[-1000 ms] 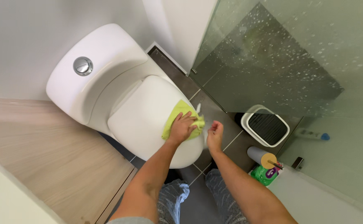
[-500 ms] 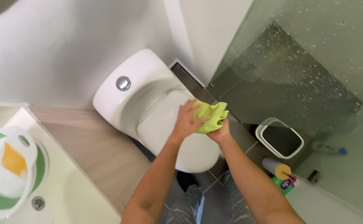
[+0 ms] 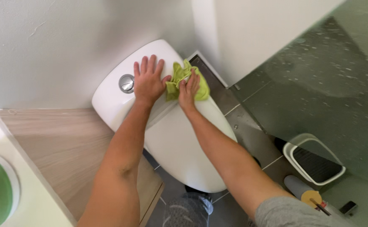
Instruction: The person wrings out a cloth in a sink and then wipes the exterior surfaces of a toilet tank and lid by hand.
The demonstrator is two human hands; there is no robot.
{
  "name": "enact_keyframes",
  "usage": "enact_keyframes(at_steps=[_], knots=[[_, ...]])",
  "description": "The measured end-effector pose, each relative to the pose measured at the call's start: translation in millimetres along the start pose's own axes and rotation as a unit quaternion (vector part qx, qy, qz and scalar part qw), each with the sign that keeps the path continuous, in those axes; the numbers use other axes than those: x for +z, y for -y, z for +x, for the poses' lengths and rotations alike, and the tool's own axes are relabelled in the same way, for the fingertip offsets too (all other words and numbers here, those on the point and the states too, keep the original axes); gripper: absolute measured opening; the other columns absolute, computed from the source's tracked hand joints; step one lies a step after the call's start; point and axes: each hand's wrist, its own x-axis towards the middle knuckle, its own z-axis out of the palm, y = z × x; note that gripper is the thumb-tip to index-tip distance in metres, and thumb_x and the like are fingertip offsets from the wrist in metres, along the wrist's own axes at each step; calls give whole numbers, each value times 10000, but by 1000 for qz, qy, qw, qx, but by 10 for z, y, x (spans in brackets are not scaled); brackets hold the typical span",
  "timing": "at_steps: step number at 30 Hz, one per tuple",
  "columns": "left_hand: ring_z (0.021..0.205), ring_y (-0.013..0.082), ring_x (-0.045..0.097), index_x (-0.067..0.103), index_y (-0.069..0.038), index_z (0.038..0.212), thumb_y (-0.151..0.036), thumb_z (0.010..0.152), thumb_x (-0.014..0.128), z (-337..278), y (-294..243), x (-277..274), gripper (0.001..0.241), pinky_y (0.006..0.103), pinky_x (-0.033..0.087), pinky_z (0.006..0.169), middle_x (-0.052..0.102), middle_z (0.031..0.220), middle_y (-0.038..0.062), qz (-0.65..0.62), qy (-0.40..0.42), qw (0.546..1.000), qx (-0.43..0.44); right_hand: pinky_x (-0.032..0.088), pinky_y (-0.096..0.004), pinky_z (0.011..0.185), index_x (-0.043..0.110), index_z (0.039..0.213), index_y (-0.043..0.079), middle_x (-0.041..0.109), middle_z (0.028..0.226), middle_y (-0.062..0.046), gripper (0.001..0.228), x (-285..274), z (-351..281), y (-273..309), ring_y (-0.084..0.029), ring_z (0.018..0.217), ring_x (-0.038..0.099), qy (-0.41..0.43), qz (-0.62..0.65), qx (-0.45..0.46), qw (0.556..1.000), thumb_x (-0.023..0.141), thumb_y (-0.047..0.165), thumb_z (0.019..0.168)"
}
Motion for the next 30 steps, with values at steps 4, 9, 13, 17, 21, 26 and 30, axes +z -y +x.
enact_keyframes(at_steps=[4,9,13,17,21,26,30], knots=[[1413,384,447,528,-254,1448,-681,1001,412,126,69,263,629,648,262,1152,512,1503,106,14,-145,989,28,66,-603,1254,123,1659,139,211,1662,-212,734,-428,573,-892,-399,1557,172,131,-158,-112,972,496,210,1031],[1498,402,327,418,-257,1520,-636,1048,276,23,-4,47,622,637,164,1213,400,1581,127,-13,-6,1000,10,237,-516,1258,328,1565,10,448,1540,-207,491,-1057,823,-2777,-344,1435,425,329,-63,-42,941,395,188,1113],[1506,397,311,387,-266,1524,-637,1049,258,47,1,6,617,641,168,1214,377,1583,134,-6,12,1000,14,230,-520,1259,332,1567,8,436,1548,-216,485,-1074,817,-2329,-355,1444,408,316,-51,-39,947,383,186,1119],[1512,401,297,369,-265,1532,-646,1048,247,46,1,10,628,654,168,1207,365,1584,140,1,21,1000,12,215,-531,1261,343,1572,2,410,1566,-234,474,-772,746,-1706,-380,1464,370,267,-31,-51,962,353,181,1133],[1497,416,316,391,-249,1535,-662,1044,295,60,26,29,649,673,198,1182,380,1575,150,0,-2,1000,20,199,-541,1264,353,1576,-4,384,1585,-251,467,-626,606,-1126,-404,1484,332,216,-16,-62,974,324,177,1147],[1499,413,315,390,-249,1531,-651,1050,262,25,11,60,640,675,198,1183,380,1571,150,-1,-9,1000,23,366,-481,1157,515,1451,64,551,1433,-150,369,-1093,507,-1447,-312,1334,520,247,-19,-48,968,379,149,1120],[1492,415,330,412,-246,1524,-651,1044,297,40,22,93,639,677,210,1174,402,1562,149,0,-25,999,24,550,-538,893,472,1374,282,622,1336,-108,553,-1284,285,-993,-424,996,691,81,-219,25,972,612,65,885]])
